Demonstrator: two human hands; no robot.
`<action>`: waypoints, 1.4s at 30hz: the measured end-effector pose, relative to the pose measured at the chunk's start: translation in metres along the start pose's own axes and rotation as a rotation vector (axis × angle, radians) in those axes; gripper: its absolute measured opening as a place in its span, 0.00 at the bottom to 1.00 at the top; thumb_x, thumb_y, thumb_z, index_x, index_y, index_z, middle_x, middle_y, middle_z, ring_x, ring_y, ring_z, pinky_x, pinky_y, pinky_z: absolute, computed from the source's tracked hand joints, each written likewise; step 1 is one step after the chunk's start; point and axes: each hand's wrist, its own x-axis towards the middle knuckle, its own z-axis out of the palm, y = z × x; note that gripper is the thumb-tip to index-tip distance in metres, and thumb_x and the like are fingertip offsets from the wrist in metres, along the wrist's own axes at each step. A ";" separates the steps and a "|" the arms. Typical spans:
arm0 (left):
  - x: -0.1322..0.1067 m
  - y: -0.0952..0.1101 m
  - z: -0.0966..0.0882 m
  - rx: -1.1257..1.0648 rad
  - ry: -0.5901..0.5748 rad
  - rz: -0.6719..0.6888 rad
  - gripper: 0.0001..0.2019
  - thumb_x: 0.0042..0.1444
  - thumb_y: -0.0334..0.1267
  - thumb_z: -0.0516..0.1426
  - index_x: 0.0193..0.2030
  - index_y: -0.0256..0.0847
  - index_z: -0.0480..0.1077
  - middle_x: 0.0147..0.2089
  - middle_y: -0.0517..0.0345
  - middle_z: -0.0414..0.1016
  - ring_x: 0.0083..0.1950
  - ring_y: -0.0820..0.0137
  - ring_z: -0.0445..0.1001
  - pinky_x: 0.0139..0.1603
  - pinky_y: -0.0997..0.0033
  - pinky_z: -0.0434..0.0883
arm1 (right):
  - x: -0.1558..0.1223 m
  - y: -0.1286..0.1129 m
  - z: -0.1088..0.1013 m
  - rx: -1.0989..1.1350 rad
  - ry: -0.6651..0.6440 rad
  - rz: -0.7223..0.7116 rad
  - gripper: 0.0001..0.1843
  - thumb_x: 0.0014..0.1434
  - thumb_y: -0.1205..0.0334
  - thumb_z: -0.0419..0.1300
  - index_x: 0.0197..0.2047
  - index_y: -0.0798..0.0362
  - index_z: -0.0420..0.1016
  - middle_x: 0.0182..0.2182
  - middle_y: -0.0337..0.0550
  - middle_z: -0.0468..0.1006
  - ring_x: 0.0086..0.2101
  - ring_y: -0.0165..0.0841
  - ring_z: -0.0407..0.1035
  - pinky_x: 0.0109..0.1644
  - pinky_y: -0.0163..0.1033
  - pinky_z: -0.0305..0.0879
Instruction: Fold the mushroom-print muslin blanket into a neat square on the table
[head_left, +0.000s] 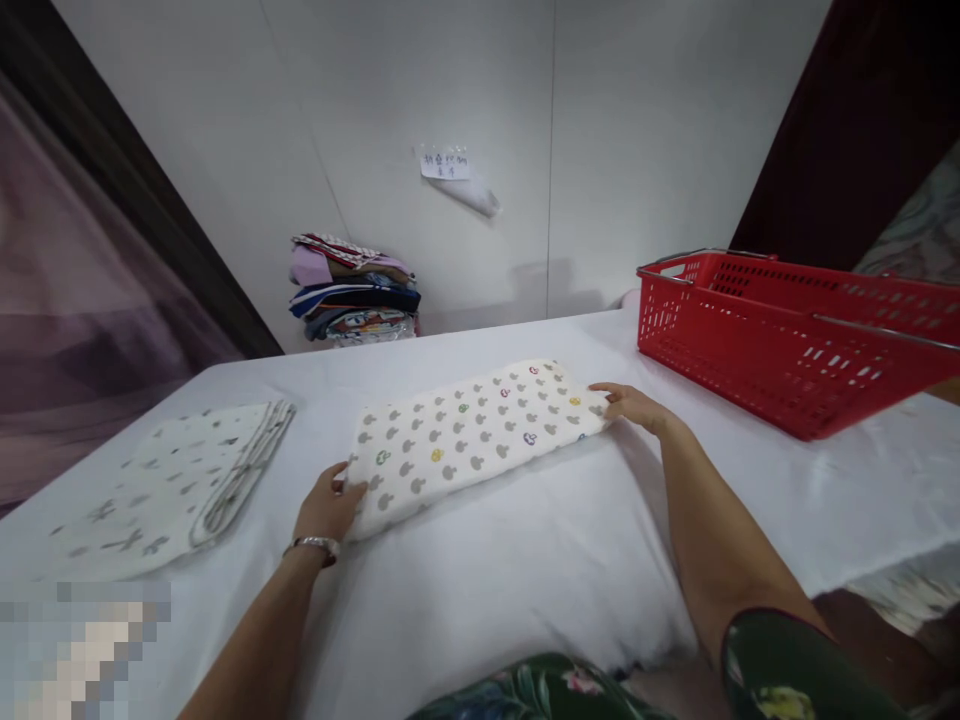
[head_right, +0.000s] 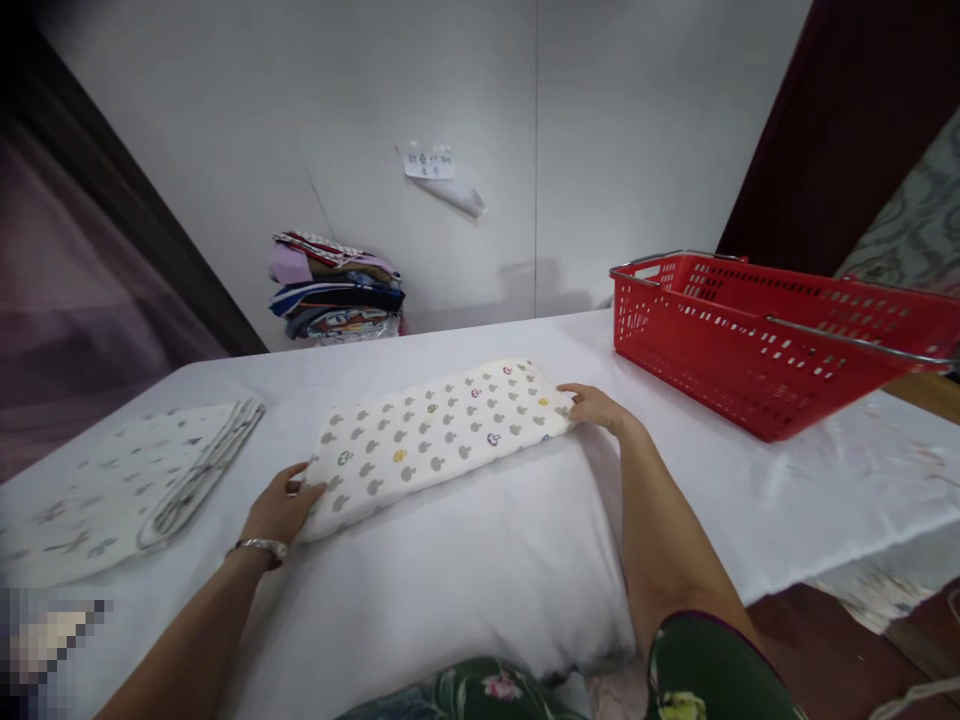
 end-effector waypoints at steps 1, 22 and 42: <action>0.001 -0.001 0.001 0.007 -0.002 0.006 0.28 0.46 0.47 0.55 0.55 0.38 0.64 0.41 0.50 0.73 0.39 0.62 0.73 0.39 0.64 0.69 | -0.003 0.000 -0.001 -0.015 0.002 0.004 0.37 0.39 0.71 0.56 0.57 0.53 0.64 0.30 0.39 0.70 0.31 0.31 0.66 0.38 0.35 0.62; -0.054 0.005 -0.018 -0.217 -0.029 -0.135 0.45 0.34 0.62 0.55 0.59 0.39 0.58 0.48 0.50 0.69 0.44 0.59 0.72 0.43 0.61 0.70 | -0.026 0.023 0.005 0.249 -0.059 -0.030 0.48 0.42 0.65 0.65 0.65 0.50 0.49 0.37 0.40 0.73 0.32 0.29 0.67 0.37 0.35 0.65; -0.045 -0.009 -0.017 0.048 -0.113 0.093 0.36 0.39 0.65 0.51 0.51 0.44 0.64 0.22 0.66 0.64 0.29 0.65 0.68 0.32 0.69 0.65 | -0.025 0.029 0.001 0.173 0.056 -0.030 0.34 0.50 0.65 0.59 0.61 0.54 0.57 0.21 0.31 0.63 0.19 0.23 0.60 0.21 0.30 0.56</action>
